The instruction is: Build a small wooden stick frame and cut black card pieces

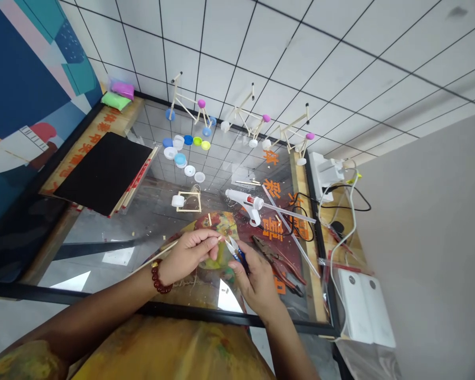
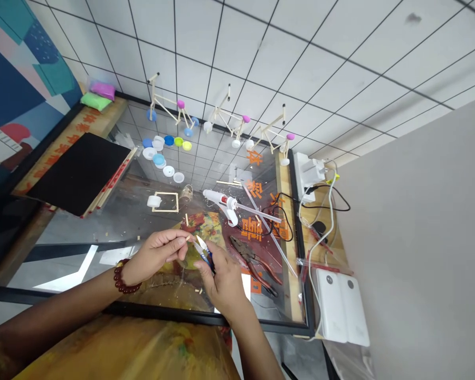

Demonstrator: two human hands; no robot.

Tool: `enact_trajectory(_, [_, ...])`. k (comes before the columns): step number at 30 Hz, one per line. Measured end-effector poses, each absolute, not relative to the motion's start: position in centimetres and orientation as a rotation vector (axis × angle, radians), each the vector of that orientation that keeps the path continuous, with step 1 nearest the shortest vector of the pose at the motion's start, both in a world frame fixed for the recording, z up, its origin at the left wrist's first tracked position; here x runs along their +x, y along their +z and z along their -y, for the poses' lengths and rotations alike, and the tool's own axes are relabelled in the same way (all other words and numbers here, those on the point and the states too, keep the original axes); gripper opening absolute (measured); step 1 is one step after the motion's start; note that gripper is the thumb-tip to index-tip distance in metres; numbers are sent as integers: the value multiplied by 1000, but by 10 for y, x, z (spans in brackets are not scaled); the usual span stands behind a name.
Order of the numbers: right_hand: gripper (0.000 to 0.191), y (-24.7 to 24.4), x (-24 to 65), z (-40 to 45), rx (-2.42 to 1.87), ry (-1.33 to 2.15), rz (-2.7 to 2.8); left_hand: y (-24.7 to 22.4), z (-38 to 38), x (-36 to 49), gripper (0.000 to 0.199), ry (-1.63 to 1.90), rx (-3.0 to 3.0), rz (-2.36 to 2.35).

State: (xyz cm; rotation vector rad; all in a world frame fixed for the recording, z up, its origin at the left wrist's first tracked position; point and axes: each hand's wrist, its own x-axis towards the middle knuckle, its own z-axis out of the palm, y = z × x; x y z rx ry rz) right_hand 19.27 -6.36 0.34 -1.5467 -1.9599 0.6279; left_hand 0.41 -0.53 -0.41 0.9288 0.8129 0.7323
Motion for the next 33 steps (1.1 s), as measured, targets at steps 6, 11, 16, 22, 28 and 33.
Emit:
enact_trajectory(6, [22,9,186,60,-1445,913,1772,-9,8,0,33,764,1202,-861])
enact_trajectory(11, [16,8,182,58,-1409,857,1784,-10,8,1,33,733,1210,-874])
enact_trajectory(16, [22,1,184,59,-1417,713,1878,-8,9,1,32,706,1238,-888])
enact_trajectory(22, [24,-2,184,58,-1491,488,2039,-5,8,3,30,712,1273,-890])
enact_trajectory(28, [24,1,181,58,-1553,492,2024,-5,7,3,28,718,1306,-887])
enact_trajectory(33, [22,4,182,58,-1535,668,2035,-4,7,0,31,721,1428,-896])
